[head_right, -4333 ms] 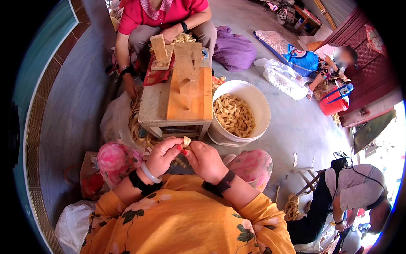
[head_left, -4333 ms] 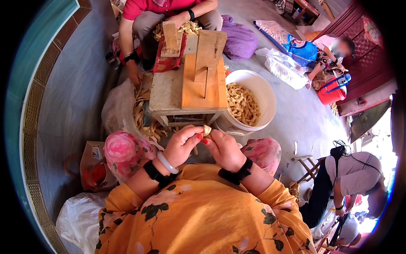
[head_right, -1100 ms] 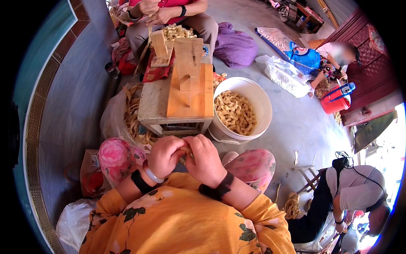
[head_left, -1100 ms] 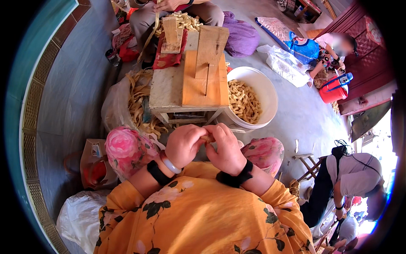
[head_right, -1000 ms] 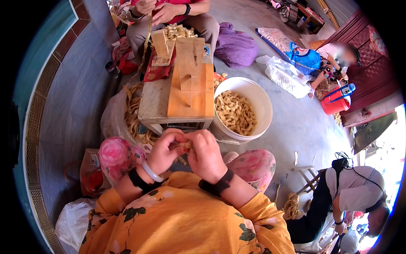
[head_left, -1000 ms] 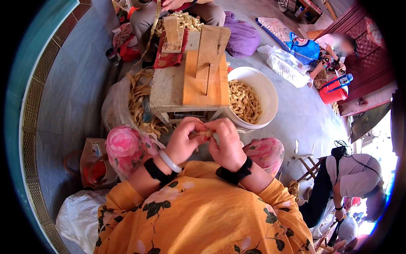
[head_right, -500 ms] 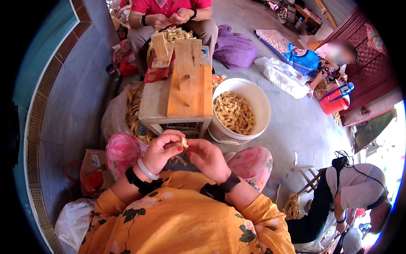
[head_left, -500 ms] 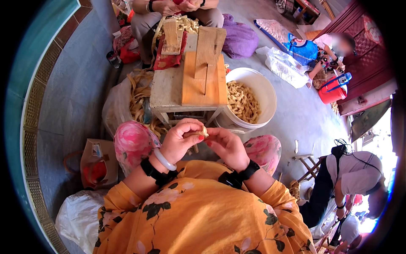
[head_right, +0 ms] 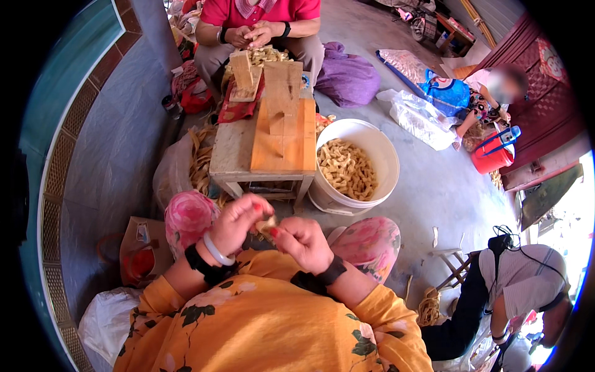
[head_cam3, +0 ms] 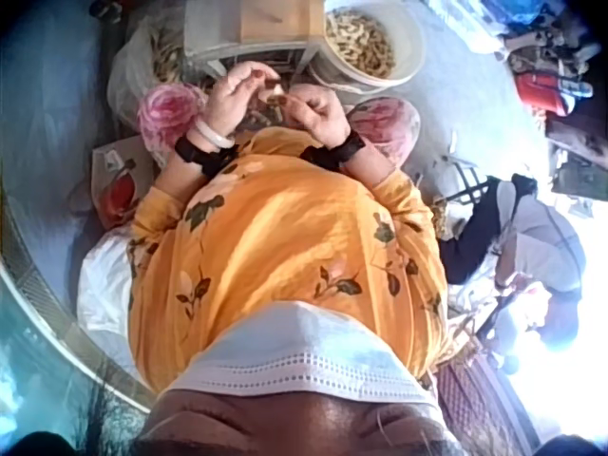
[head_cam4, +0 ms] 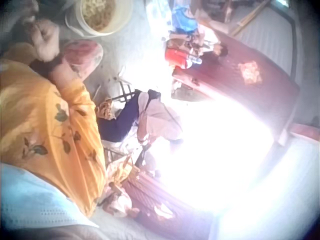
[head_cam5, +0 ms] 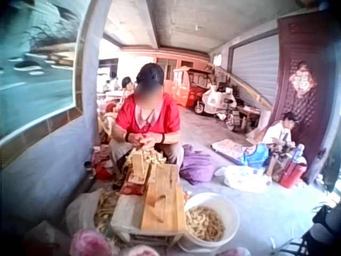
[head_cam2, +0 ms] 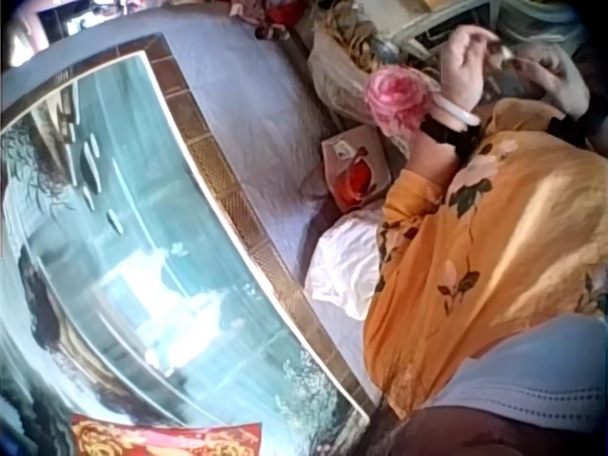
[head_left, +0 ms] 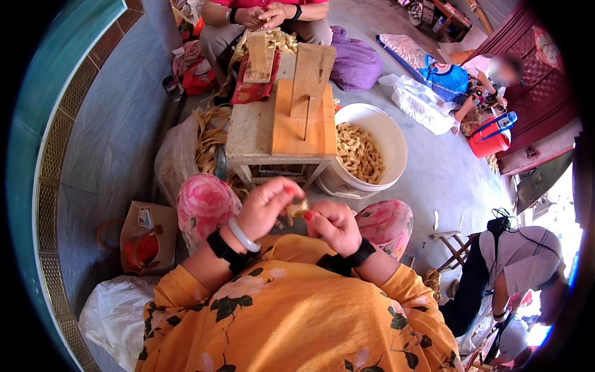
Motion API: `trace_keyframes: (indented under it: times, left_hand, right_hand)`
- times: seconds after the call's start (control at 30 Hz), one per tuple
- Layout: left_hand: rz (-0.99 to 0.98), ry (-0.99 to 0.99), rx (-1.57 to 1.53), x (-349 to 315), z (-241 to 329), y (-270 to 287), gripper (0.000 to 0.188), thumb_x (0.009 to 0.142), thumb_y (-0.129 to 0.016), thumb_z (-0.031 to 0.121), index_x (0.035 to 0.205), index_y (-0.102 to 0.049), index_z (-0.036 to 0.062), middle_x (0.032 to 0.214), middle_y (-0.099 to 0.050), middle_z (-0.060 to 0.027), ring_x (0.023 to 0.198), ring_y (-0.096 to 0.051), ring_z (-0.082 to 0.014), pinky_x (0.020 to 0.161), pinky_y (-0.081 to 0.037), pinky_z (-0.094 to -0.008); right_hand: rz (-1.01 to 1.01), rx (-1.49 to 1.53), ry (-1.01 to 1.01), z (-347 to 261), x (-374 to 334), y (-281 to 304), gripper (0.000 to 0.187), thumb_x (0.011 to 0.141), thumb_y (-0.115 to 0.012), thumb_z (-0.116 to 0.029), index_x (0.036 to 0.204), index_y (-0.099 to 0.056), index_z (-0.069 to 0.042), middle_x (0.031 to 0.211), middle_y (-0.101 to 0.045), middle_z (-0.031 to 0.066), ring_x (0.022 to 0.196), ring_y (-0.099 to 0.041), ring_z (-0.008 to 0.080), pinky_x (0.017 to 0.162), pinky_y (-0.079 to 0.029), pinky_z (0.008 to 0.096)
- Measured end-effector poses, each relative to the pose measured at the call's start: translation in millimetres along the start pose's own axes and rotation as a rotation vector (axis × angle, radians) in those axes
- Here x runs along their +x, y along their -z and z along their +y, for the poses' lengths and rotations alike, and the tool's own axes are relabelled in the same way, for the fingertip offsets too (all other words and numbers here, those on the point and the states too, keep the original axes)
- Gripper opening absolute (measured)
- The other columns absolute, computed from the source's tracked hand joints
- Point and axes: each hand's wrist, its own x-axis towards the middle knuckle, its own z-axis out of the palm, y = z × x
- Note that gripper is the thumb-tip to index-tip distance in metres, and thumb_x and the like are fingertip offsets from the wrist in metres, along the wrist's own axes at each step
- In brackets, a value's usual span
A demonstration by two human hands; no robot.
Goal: The person folds small rectangular pieces of paper by hand, one by one, and places them into a white bucket.
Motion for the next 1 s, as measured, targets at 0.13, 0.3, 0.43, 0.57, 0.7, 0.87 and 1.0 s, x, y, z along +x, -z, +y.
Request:
trace_keyframes:
  times: [0.13, 0.3, 0.43, 0.57, 0.7, 0.87, 1.0]
  left_hand:
    - [0.254, -0.065, 0.232, 5, -5, 28, 0.017, 0.098, -0.045, 0.016, 0.095, -0.059, 0.0061, 0.067, -0.046, 0.0055, 0.059, -0.040, -0.0028, 0.054, -0.035, -0.0184]
    - [0.101, -0.106, 0.392, -3, 4, 21, 0.017, 0.098, -0.048, 0.020, 0.099, -0.055, 0.0048, 0.070, -0.053, -0.0007, 0.056, -0.046, -0.0076, 0.054, -0.040, -0.0228]
    - [-0.139, -0.099, 0.163, -8, 12, 2, 0.017, 0.097, -0.049, 0.021, 0.100, -0.052, 0.0037, 0.079, -0.053, -0.0017, 0.069, -0.048, -0.0074, 0.062, -0.041, -0.0237]
    - [-0.259, -0.500, 0.825, -11, 35, 0, 0.011, 0.087, -0.055, 0.012, 0.095, -0.053, 0.0053, 0.081, -0.054, -0.0082, 0.075, -0.057, -0.0218, 0.065, -0.046, -0.0332]
    - [-0.313, -0.580, 1.173, -14, 52, -1, 0.016, 0.079, -0.064, 0.021, 0.085, -0.057, 0.0083, 0.080, -0.055, -0.0075, 0.075, -0.058, -0.0269, 0.064, -0.047, -0.0359]
    - [-0.481, -0.440, 0.851, -27, 34, 13, 0.016, 0.083, -0.061, 0.021, 0.087, -0.056, 0.0066, 0.082, -0.057, -0.0089, 0.076, -0.058, -0.0304, 0.065, -0.047, -0.0378]
    - [-0.368, -0.267, 0.665, -5, 10, 14, 0.015, 0.088, -0.056, 0.018, 0.093, -0.054, 0.0041, 0.083, -0.059, -0.0141, 0.079, -0.060, -0.0320, 0.066, -0.047, -0.0393]
  right_hand:
    - [-0.033, -0.002, -0.014, 2, -12, 12, 0.034, 0.095, -0.049, -0.018, 0.065, -0.056, -0.002, 0.062, -0.056, 0.0035, 0.058, -0.051, 0.0121, 0.055, -0.041, 0.0269]
    - [0.135, -0.437, 0.217, -2, 0, 26, 0.015, 0.084, -0.064, -0.014, 0.092, -0.056, -0.003, 0.083, -0.062, 0.0115, 0.072, -0.060, 0.0236, 0.066, -0.048, 0.0316]
    - [-0.061, -0.639, 0.470, -22, 12, 1, 0.024, 0.070, -0.069, 0.000, 0.087, -0.052, -0.005, 0.079, -0.059, 0.0111, 0.071, -0.059, 0.0327, 0.060, -0.048, 0.0389]
    - [-0.085, -0.688, 0.469, -23, 11, 9, 0.021, 0.069, -0.065, 0.003, 0.083, -0.051, -0.005, 0.072, -0.056, 0.0101, 0.063, -0.056, 0.0318, 0.055, -0.045, 0.0394]
    - [-0.194, -0.705, 0.521, -39, 5, 18, 0.019, 0.069, -0.061, 0.001, 0.082, -0.048, -0.004, 0.065, -0.052, 0.0100, 0.058, -0.053, 0.0317, 0.053, -0.044, 0.0400]
    - [-0.294, -0.526, 0.393, -32, -14, 28, 0.017, 0.072, -0.061, 0.002, 0.082, -0.049, -0.005, 0.067, -0.055, 0.0097, 0.059, -0.056, 0.0314, 0.052, -0.045, 0.0392]
    - [-0.128, -0.470, 0.249, -7, 4, 35, 0.015, 0.073, -0.061, 0.004, 0.083, -0.053, -0.005, 0.068, -0.057, 0.0088, 0.060, -0.057, 0.0296, 0.054, -0.045, 0.0352]
